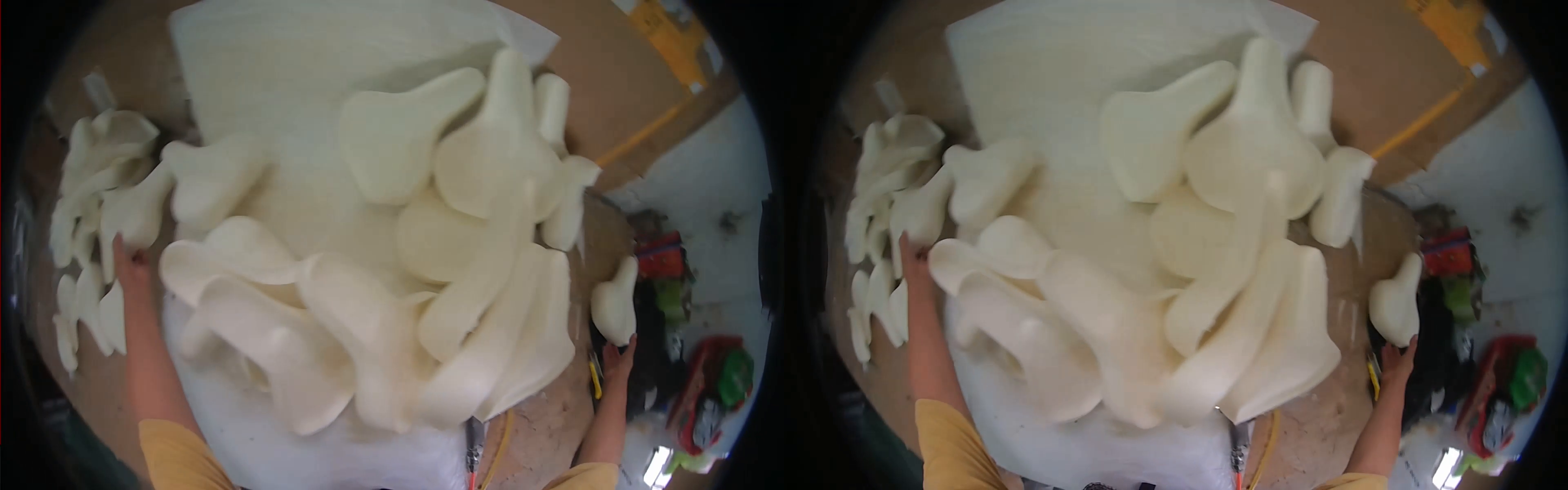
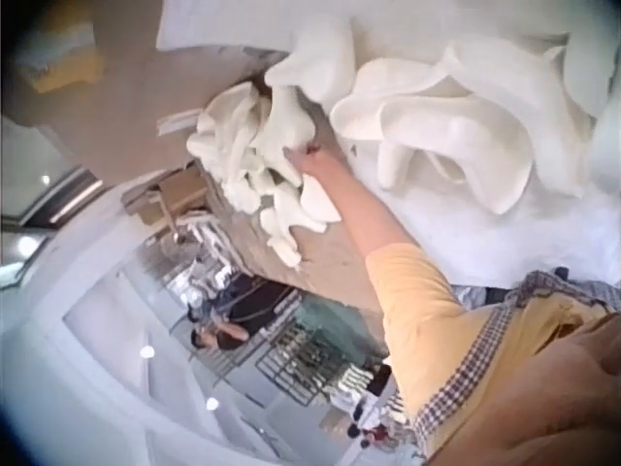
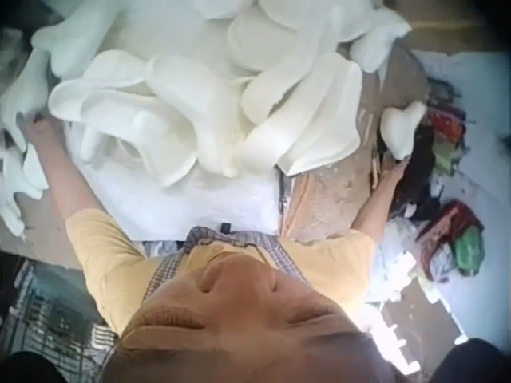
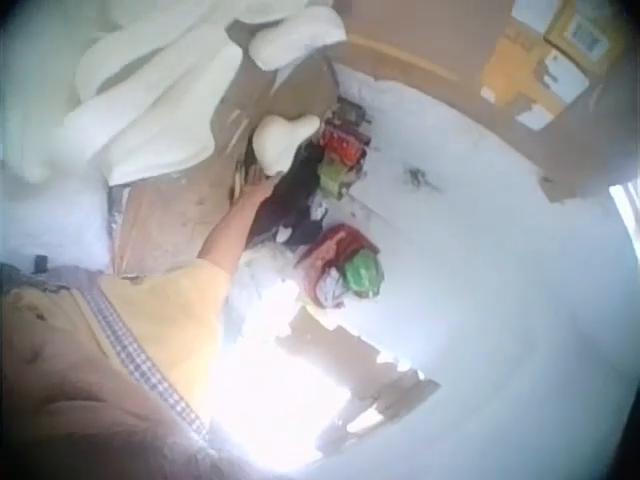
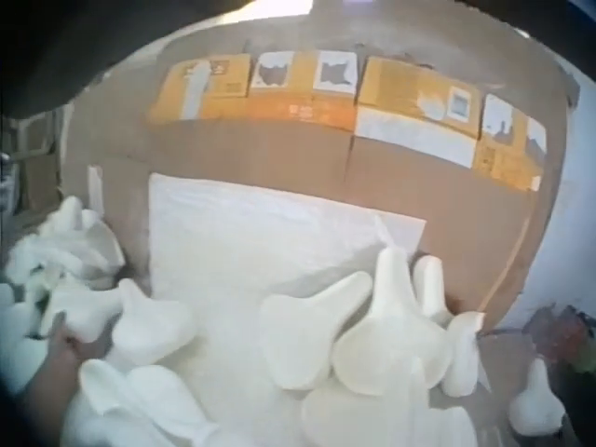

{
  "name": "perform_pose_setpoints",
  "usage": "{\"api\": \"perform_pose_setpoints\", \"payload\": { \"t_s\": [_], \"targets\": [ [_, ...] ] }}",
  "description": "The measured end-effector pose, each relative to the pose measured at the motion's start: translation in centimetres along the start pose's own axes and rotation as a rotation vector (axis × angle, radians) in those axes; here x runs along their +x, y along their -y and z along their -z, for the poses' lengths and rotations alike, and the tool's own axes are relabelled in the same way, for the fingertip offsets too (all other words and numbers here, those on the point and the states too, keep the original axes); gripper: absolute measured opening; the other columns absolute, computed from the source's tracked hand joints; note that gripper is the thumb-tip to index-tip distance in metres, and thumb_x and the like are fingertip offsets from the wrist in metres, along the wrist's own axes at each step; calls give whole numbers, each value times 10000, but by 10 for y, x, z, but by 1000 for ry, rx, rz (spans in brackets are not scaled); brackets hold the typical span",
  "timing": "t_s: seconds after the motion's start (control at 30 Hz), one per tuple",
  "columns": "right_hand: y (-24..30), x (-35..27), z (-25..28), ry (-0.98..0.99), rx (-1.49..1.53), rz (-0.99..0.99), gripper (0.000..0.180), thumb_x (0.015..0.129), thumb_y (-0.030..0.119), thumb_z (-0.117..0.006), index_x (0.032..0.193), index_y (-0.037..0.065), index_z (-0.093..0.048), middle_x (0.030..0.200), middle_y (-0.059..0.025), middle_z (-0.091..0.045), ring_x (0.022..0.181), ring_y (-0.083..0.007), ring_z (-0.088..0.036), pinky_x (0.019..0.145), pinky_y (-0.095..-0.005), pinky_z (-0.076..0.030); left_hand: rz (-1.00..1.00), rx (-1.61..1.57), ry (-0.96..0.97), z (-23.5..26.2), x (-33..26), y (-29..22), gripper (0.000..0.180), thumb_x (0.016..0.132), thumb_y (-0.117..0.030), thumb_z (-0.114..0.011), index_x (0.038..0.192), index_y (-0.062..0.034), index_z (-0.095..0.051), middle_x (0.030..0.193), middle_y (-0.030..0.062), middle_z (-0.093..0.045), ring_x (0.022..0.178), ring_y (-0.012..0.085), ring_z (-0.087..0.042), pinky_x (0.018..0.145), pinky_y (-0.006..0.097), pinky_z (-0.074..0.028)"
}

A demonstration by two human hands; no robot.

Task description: Unpacking white foam components from a large sack and arranging them on a workbench.

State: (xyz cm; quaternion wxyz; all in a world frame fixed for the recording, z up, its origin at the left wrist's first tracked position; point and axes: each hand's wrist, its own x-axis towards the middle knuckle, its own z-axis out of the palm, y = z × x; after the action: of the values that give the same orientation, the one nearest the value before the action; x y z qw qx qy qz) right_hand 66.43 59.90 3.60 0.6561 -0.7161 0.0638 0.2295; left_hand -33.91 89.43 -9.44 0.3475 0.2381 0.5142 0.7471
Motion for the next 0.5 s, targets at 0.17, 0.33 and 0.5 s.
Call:
{"api": "perform_pose_setpoints", "payload": {
  "t_s": [0.17, 0.33, 0.5],
  "targets": [
    [8, 43, -34, -5, -116, 14, 645, 733, 428, -719, 1167, 29, -459, 1059, -100, -469, 886, -213, -500, 780, -311, -472, -91, 30, -118, -148, -76, -67, 346, 792, -278, -681, 1063, -95, -569, 954, 7, -566, 795, 122, -524, 684, 262, -432],
    [20, 64, -81, 297, 104, 115, 564, 800, 186, -673, 1263, 47, -382, 1060, -136, -483, 925, -219, -526, 766, -307, -474, -21, 116, 482, -255, -145, -102, 375, 802, -263, -655, 1081, -35, -549, 968, 22, -585, 802, 115, -531, 708, 271, -452],
    [52, 34, -142, 9, -112, 585, 506, 801, 3, -569, 1282, 67, -425, 975, -109, -552, 768, -174, -533, 678, -302, -465, 159, 126, 1112, -312, -201, -137, 388, 762, -174, -692, 1103, -36, -566, 982, 29, -609, 892, 122, -562, 795, 270, -463]
  ]
}}
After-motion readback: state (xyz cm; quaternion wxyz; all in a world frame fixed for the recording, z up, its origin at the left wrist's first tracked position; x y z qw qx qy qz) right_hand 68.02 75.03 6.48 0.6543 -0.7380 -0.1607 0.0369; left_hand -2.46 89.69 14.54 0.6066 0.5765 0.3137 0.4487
